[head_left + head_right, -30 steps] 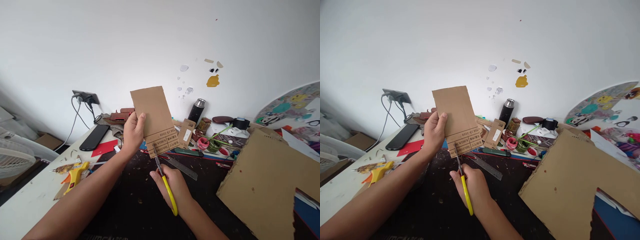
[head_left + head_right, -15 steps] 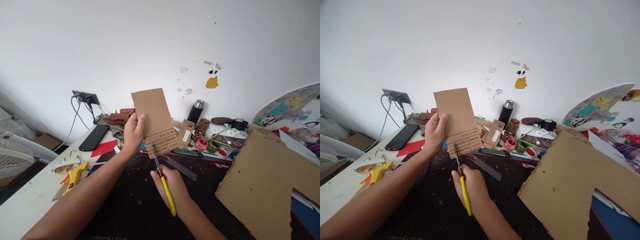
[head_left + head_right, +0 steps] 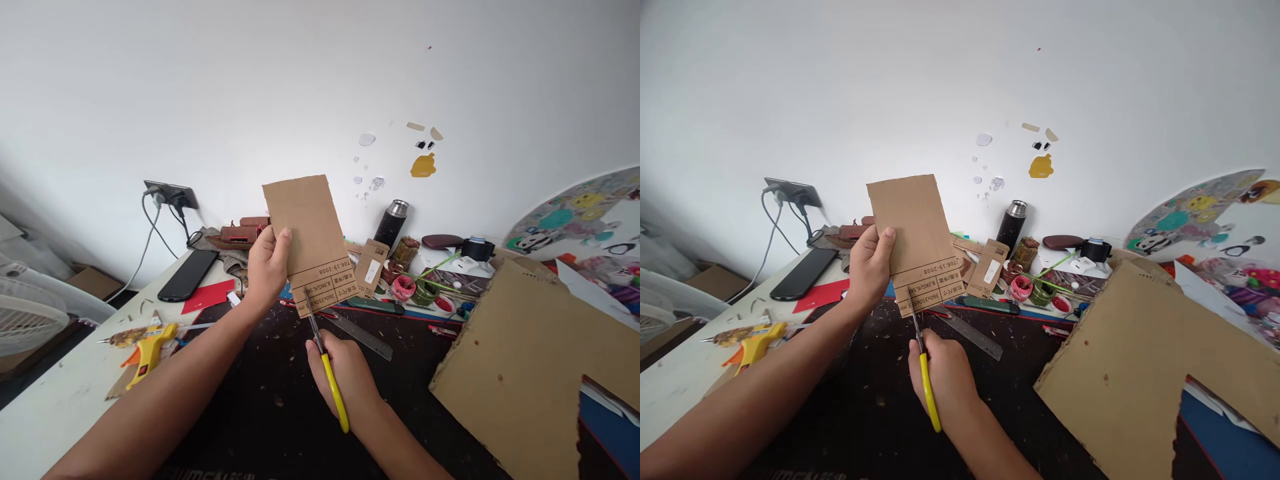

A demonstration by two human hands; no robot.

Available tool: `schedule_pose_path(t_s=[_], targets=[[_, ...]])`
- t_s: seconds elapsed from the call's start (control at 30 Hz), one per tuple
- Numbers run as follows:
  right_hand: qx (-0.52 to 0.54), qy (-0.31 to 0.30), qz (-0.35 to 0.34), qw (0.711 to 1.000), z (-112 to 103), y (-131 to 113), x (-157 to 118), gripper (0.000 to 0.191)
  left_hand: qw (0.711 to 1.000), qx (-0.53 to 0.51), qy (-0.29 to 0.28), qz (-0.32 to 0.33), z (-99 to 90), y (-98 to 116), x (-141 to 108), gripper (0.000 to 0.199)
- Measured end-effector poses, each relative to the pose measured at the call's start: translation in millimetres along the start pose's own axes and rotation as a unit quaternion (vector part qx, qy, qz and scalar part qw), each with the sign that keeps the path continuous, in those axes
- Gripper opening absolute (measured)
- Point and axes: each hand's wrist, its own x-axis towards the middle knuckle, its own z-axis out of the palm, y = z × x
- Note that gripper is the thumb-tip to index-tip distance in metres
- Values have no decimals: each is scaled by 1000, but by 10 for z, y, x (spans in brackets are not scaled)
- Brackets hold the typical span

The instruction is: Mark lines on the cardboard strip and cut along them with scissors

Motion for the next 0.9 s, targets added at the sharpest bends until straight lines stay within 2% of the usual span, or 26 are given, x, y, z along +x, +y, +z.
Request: schedule_pose_path(t_s=[0.1, 0.3, 0.43, 0.53, 0.7, 0.9], targets=[[-1, 2, 0, 1000, 5, 3, 7, 29, 1000, 2, 1, -1, -6, -17, 3, 39], [-3, -24, 1, 1000, -132, -92, 11, 27, 1000, 2, -3, -3, -11, -29, 2, 39], [-3, -21, 1, 1000, -109, -65, 17, 27, 1000, 2, -7, -3, -11, -26, 2, 40], [20, -15, 0, 1000, -95, -30, 23, 29, 1000, 3, -10, -3, -13, -13, 8, 41], [65, -30, -28, 997, -190, -48, 23, 30, 1000, 6, -12, 3, -19, 31, 27, 43], [114, -54, -25, 992, -195, -30, 10, 28, 1000, 5, -16, 5, -33, 67, 49, 46]])
